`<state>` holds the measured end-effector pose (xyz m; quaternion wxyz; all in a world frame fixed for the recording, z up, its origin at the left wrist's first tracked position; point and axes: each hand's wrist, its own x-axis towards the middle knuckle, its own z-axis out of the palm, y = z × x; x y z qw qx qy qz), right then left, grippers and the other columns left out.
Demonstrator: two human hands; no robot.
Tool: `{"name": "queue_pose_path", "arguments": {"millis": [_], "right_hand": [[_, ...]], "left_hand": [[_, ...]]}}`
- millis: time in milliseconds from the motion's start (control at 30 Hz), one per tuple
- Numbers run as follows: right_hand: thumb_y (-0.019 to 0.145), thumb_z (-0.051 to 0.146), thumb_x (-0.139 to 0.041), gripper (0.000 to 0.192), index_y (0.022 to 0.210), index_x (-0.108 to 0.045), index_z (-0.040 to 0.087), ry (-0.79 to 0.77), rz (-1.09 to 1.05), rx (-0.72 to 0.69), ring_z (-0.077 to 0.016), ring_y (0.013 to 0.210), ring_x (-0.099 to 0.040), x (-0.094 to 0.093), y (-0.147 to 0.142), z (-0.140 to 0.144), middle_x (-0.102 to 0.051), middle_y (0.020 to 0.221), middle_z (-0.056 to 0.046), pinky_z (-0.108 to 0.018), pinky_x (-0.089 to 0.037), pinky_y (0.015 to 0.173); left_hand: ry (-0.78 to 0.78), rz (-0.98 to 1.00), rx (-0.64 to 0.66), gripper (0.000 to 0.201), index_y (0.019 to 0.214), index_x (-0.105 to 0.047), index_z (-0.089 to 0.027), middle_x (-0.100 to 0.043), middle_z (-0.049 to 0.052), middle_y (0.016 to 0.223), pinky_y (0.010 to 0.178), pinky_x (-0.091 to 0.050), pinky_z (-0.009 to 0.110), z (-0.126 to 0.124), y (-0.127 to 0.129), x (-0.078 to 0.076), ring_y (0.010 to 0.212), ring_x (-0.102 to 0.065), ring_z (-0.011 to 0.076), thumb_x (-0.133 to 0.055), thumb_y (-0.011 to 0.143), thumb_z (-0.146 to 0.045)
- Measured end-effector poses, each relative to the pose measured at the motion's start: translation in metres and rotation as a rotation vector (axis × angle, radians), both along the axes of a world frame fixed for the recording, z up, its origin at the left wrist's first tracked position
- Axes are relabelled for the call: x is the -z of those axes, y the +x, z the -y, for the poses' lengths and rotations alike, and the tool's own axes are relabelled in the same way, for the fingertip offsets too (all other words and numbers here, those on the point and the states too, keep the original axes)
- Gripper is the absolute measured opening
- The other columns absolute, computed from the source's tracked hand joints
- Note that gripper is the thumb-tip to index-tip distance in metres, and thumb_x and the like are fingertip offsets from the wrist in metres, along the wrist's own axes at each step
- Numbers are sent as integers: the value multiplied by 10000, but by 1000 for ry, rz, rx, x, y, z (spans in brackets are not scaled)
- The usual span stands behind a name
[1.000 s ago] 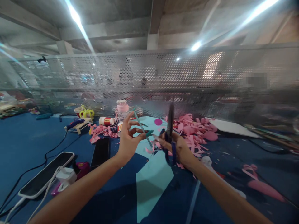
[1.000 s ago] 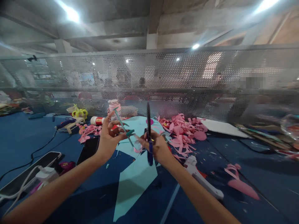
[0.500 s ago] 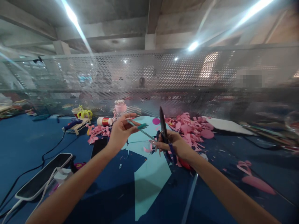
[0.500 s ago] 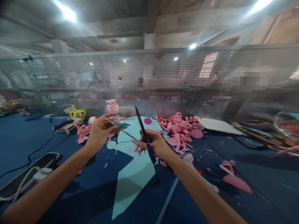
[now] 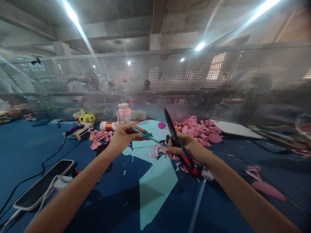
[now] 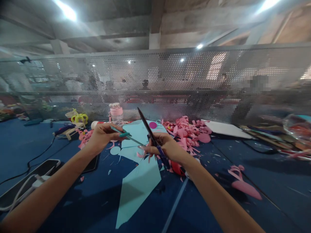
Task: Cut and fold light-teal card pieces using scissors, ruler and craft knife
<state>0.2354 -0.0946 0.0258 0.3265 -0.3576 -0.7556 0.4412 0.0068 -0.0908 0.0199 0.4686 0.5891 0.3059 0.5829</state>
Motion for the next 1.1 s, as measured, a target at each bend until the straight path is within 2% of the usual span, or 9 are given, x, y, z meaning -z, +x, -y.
{"name": "queue_pose_path", "arguments": {"millis": [133, 200, 300, 400, 533, 733, 1100], "right_hand": [[643, 437, -707, 315, 661, -533, 175, 239, 66, 169, -128, 561, -544, -1, 8, -4, -583, 619, 3, -249, -431, 537], [672, 450, -671, 308, 665, -517, 182, 423, 171, 286, -125, 547, -520, -5, 14, -4, -574, 616, 4, -243, -404, 521], [701, 465, -611, 338, 575, -447, 197, 752, 356, 456, -108, 490, -443, -11, 19, -2, -508, 536, 15, -233, -333, 482], [733, 445, -552, 339, 535, -429, 198, 941, 488, 511, -101, 451, -410, -10, 20, 0, -490, 496, 12, -228, -287, 463], [714, 384, -549, 249, 565, -497, 193, 991, 635, 494, -129, 460, -478, -5, 17, 1, -552, 501, -11, -231, -270, 463], [668, 330, -592, 154, 628, -565, 183, 952, 769, 523, -173, 526, -558, -4, 19, 1, -634, 570, -37, -241, -291, 489], [694, 411, -579, 228, 668, -591, 184, 931, 798, 576, -189, 562, -574, -2, 22, -2, -651, 624, -47, -249, -269, 482]], "left_hand": [[13, 48, -41, 132, 652, -699, -167, -694, 24, 616, 560, -573, 243, 0, -1, -2, 557, -675, 165, -770, 542, -147], [3, 78, -81, 137, 680, -700, -158, -699, 33, 629, 569, -578, 252, -1, -1, -2, 578, -681, 174, -767, 561, -171], [-6, 119, -127, 193, 735, -695, -140, -708, 46, 672, 606, -585, 276, -3, -1, 0, 615, -689, 184, -770, 586, -236], [-15, 165, -147, 249, 744, -678, -135, -700, 35, 660, 620, -585, 290, -7, -1, 4, 607, -687, 180, -779, 586, -299], [-27, 185, -161, 278, 754, -672, -137, -691, 23, 646, 633, -580, 285, -7, -1, 5, 613, -686, 172, -784, 578, -322], [-41, 214, -163, 260, 719, -673, -141, -687, 21, 630, 645, -569, 261, -4, -1, 2, 622, -681, 152, -778, 574, -329], [-12, 181, -181, 229, 731, -673, -142, -699, 33, 695, 671, -570, 284, -7, -3, 3, 691, -684, 168, -762, 607, -312]]}}
